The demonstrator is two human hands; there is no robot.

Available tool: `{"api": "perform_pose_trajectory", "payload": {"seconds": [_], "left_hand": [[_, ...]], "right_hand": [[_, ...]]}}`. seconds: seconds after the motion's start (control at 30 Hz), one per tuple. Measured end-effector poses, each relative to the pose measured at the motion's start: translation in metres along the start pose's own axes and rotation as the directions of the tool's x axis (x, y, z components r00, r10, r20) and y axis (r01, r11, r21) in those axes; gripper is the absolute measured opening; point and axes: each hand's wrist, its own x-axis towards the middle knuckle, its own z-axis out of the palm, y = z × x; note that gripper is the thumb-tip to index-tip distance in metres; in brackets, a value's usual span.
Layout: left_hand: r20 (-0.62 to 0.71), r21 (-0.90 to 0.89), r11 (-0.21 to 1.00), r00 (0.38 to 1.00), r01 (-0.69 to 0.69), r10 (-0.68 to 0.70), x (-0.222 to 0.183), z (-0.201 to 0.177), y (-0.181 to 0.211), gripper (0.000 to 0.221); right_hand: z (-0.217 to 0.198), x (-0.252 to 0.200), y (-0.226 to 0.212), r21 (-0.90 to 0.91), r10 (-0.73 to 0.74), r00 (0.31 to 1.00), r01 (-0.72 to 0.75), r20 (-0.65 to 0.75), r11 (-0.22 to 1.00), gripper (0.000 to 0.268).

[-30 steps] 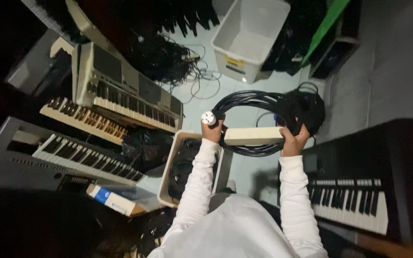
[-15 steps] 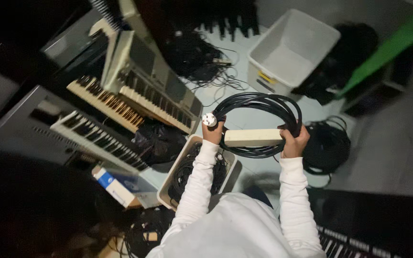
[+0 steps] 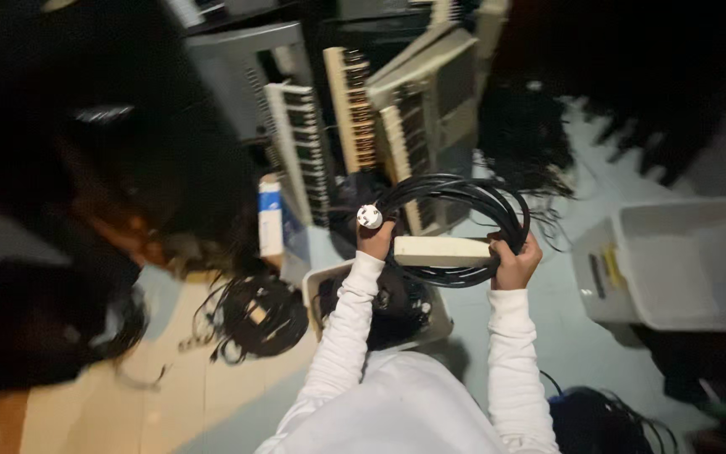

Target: The person picks up a coil of black cable and places it into a white plastic bin with other cables and power strips.

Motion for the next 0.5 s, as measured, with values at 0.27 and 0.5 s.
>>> {"api": "perform_pose_trajectory", "payload": {"seconds": [0.27,0.5], "left_hand": [[-0.013,0.731,0.678,0.991,-0.080,0.131,-0.046,-0.127,-0.018,0.010],[-0.162,0.754,0.657,0.964,-0.015,0.209,-0.093,-0.191,-0.032,0.016]], "right_hand": [[0.074,-0.006,0.038,0.010,0.082,0.944,-0.090,0.320,0.996,0.026],[0.109,-0.038,0.068,-0.001,0.138,0.870,-0.156,0.474,0.988,0.025]]}}
